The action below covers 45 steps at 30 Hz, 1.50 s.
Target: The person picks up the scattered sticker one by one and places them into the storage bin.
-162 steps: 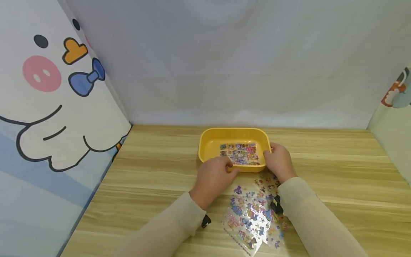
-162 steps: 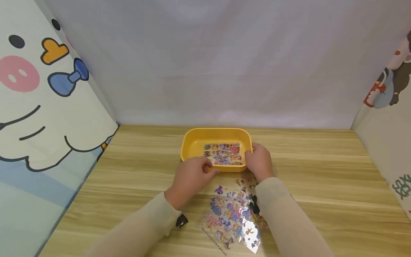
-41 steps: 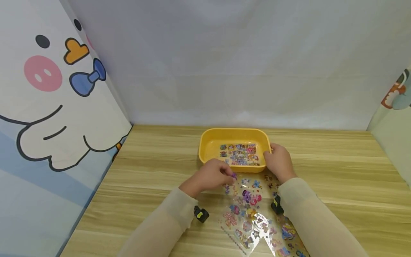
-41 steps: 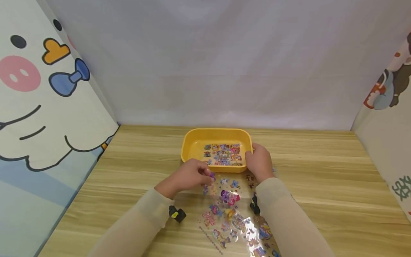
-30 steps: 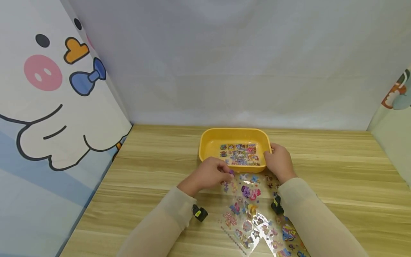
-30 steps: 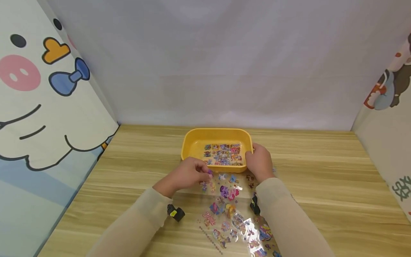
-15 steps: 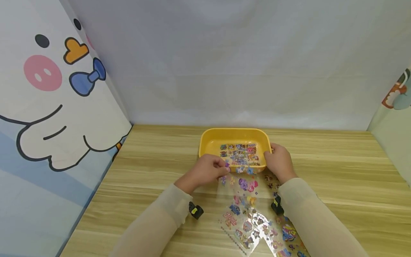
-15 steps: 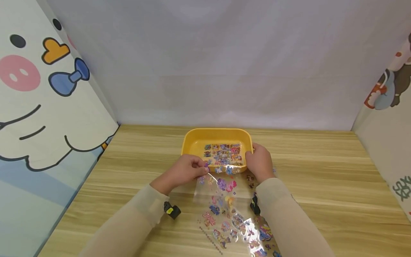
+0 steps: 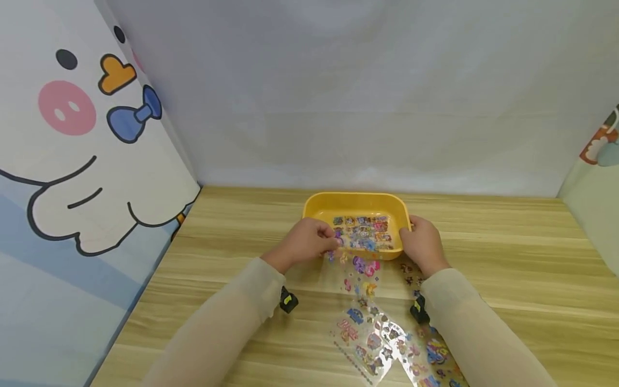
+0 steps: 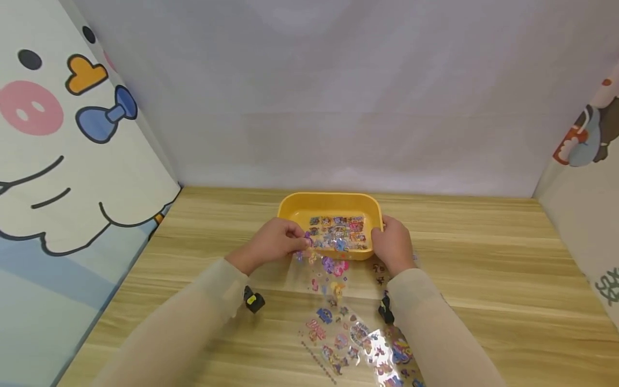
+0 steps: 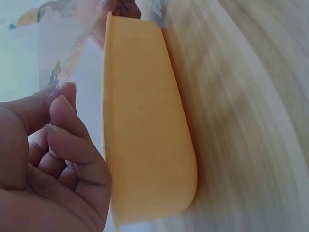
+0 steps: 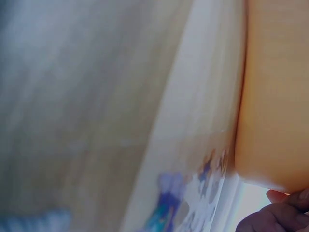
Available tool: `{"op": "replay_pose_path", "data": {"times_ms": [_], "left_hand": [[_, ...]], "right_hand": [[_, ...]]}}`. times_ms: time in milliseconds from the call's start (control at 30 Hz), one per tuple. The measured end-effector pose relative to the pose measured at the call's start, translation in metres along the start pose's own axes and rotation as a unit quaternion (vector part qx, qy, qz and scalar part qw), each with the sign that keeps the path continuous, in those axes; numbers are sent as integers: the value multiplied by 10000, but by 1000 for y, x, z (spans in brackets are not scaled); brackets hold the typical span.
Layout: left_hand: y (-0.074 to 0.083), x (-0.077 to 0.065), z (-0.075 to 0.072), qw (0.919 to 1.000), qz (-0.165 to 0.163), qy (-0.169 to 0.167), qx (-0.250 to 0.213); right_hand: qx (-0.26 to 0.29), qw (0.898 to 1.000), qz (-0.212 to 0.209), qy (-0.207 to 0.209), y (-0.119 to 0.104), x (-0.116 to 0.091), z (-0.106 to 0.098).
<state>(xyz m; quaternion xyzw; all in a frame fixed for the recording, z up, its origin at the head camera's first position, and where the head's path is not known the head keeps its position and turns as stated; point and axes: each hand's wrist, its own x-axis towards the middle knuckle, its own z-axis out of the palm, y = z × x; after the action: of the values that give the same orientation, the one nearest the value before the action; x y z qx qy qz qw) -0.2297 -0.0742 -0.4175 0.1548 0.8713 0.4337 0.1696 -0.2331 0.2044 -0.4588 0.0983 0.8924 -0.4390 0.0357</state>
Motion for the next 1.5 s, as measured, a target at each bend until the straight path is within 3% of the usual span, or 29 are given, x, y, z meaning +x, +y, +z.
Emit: {"op": "replay_pose_path", "data": {"times_ms": [233,433,633,967,1233,1500], "left_hand": [[3,12,-13,9998,-66,-40,207],[0,25,-21,9998,-190,42,51],[-10,41,-23,9988,-277,374,121],[-16,51,-27,9943,-608,756,-450],[-8,58,-24,9934,-414,1009,-360],[-6,59,-13,9949,-191,972,-186]], "right_hand": [[-9,10000,56,-42,-1,2,-1],[59,9998,127,-125,-1,3,-1],[65,9997,172,-163,-1,2,0],[0,9998,156,-148,-1,3,-1],[-66,9999,97,-102,-1,4,-2],[-105,9999,110,-78,1,4,0]]}}
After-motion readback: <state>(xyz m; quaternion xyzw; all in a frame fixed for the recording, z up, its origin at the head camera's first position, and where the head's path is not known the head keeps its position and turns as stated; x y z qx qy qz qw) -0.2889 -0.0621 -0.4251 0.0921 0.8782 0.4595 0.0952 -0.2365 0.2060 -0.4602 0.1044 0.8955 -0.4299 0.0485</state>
